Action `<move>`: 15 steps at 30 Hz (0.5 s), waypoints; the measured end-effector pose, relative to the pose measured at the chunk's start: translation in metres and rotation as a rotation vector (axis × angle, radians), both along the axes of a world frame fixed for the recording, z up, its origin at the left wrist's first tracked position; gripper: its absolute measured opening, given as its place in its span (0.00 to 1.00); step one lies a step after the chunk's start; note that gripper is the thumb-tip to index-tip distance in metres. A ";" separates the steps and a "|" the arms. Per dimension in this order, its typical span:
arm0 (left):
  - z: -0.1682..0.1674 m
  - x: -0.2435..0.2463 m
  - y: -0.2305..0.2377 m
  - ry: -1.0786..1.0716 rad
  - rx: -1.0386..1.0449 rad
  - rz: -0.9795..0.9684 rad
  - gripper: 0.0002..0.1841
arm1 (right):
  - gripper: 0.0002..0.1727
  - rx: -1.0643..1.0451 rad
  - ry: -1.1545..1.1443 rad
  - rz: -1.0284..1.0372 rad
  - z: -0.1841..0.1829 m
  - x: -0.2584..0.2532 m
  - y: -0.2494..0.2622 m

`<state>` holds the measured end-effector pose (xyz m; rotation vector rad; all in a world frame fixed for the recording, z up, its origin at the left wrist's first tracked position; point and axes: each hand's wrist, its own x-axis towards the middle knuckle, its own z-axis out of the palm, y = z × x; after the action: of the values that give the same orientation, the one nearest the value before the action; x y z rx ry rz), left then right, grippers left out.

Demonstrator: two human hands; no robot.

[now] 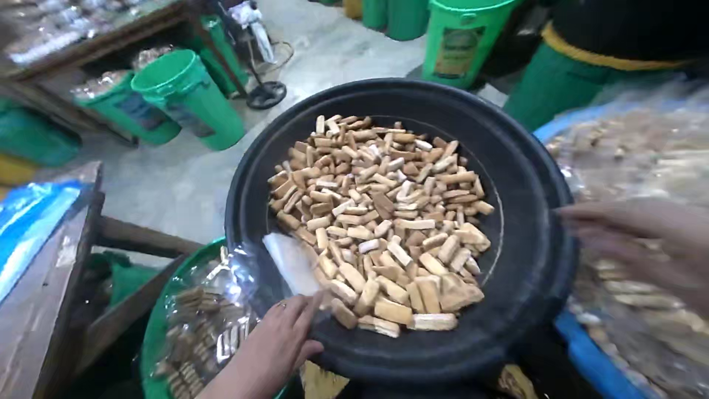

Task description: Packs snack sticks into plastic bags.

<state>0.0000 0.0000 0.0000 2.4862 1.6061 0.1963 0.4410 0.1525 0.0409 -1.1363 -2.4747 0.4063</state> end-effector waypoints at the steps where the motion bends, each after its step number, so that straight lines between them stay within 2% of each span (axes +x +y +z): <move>1: -0.002 -0.005 -0.002 0.009 0.022 -0.008 0.22 | 0.18 -0.040 -0.063 0.093 0.002 -0.047 0.009; 2: -0.001 -0.009 -0.002 0.031 0.037 -0.027 0.17 | 0.16 -0.135 -0.134 0.175 0.003 -0.091 0.016; 4: 0.000 -0.017 -0.001 0.057 0.081 -0.093 0.11 | 0.18 -0.372 -0.343 0.303 -0.003 -0.167 0.034; 6: 0.003 -0.023 -0.002 0.044 0.101 -0.152 0.04 | 0.19 -0.457 -0.488 0.385 -0.023 -0.228 0.046; 8: 0.007 -0.027 -0.003 0.050 0.110 -0.212 0.09 | 0.19 -0.461 -0.542 0.376 -0.046 -0.274 0.048; 11: 0.004 -0.025 0.001 0.028 0.170 -0.266 0.10 | 0.23 -0.471 -0.568 0.410 -0.076 -0.311 0.046; 15: -0.002 -0.023 0.002 -0.050 0.198 -0.291 0.05 | 0.20 -0.513 -0.560 0.544 -0.082 -0.308 0.052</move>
<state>-0.0234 0.0022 -0.0017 2.8011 1.2393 0.3898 0.1328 0.2041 -0.0406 -0.7868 -3.3022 1.0466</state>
